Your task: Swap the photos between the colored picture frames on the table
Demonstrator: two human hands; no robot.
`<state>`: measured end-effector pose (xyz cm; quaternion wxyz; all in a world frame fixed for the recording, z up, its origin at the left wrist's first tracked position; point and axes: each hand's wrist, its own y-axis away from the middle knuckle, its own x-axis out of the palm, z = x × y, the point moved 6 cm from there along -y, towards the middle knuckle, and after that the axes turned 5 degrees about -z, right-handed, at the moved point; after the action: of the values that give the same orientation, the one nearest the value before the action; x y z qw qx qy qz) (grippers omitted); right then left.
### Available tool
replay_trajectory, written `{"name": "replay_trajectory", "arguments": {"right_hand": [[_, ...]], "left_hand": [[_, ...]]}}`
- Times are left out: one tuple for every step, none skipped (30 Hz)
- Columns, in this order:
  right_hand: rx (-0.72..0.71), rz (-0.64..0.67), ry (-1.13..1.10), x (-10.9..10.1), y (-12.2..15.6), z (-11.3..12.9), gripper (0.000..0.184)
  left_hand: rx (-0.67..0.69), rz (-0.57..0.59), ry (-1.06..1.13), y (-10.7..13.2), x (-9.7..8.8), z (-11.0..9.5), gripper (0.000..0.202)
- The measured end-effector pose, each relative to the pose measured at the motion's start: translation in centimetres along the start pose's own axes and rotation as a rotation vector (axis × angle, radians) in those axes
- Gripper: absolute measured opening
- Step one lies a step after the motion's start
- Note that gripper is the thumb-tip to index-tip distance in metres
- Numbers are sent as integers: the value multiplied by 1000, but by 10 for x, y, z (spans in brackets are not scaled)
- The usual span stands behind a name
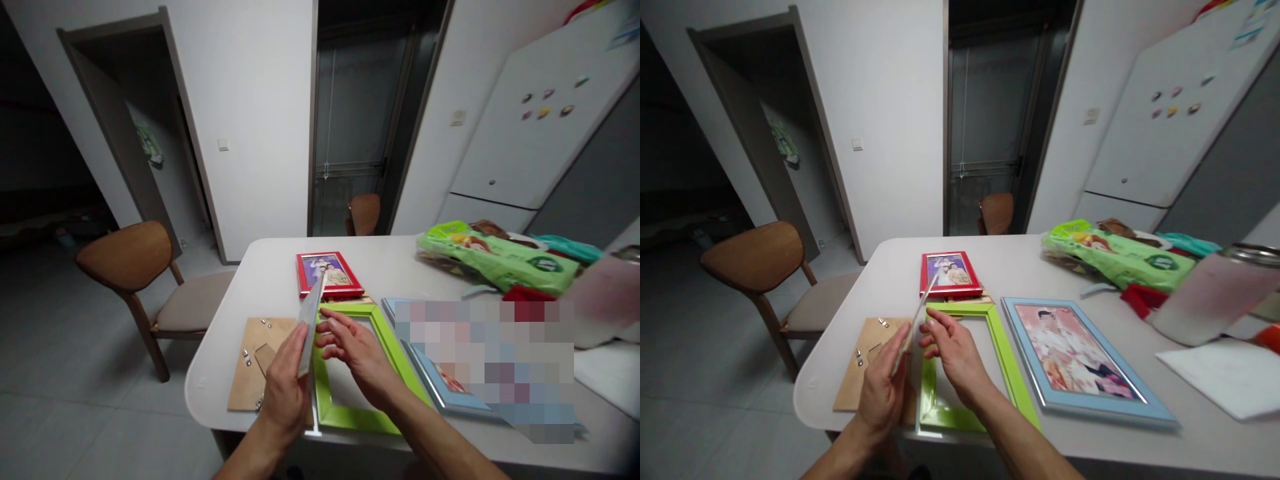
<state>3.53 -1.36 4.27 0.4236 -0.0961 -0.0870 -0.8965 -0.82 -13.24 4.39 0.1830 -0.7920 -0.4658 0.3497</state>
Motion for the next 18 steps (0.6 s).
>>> {"name": "replay_trajectory", "arguments": {"right_hand": [[11,-72,-4,-6,1,-3,46],[44,-140,-13,-13,1,-10,45],[87,-175,-38,-19,1,-17,43],[131,-175,-81,-23,1,-25,40],[159,-157,-140,-27,1,-31,37],[160,-139,-200,-32,0,-34,35],[139,-132,-246,-39,-2,-33,33],[110,-146,-266,-48,-3,-30,33],[92,-171,-254,-59,-5,-25,34],[92,-197,-215,-70,-7,-21,36],[110,-209,-155,-81,-9,-18,38],[136,-211,-81,-91,-12,-15,39],[157,-206,-2,-100,-15,-13,40],[168,-195,75,-107,-19,-11,41],[166,-181,144,-112,-22,-11,41],[157,-165,201,-115,-26,-12,42],[146,-149,251,-116,-30,-14,43],[132,-137,300,-116,-33,-17,44]], "left_hand": [[-96,-83,95,-3,-3,-1,37],[-209,-161,197,-5,-5,-1,34],[-325,-226,305,-5,-3,-1,31],[-428,-268,419,-3,2,-1,31],[-513,-284,533,-2,9,-2,32],[-578,-280,639,0,17,-3,34],[-620,-260,732,2,25,-3,37],[-643,-233,806,3,32,-2,40],[-648,-204,853,4,37,1,43],[-646,-178,866,4,39,5,46],[-643,-151,842,5,41,10,49],[-637,-115,779,7,41,16,51],[-624,-61,679,8,40,20,52],[-600,3,550,10,40,24,51],[-561,74,409,12,40,26,51],[-508,146,273,14,41,25,51],[-450,212,154,16,42,23,51],[-396,269,60,18,44,21,53]]}}
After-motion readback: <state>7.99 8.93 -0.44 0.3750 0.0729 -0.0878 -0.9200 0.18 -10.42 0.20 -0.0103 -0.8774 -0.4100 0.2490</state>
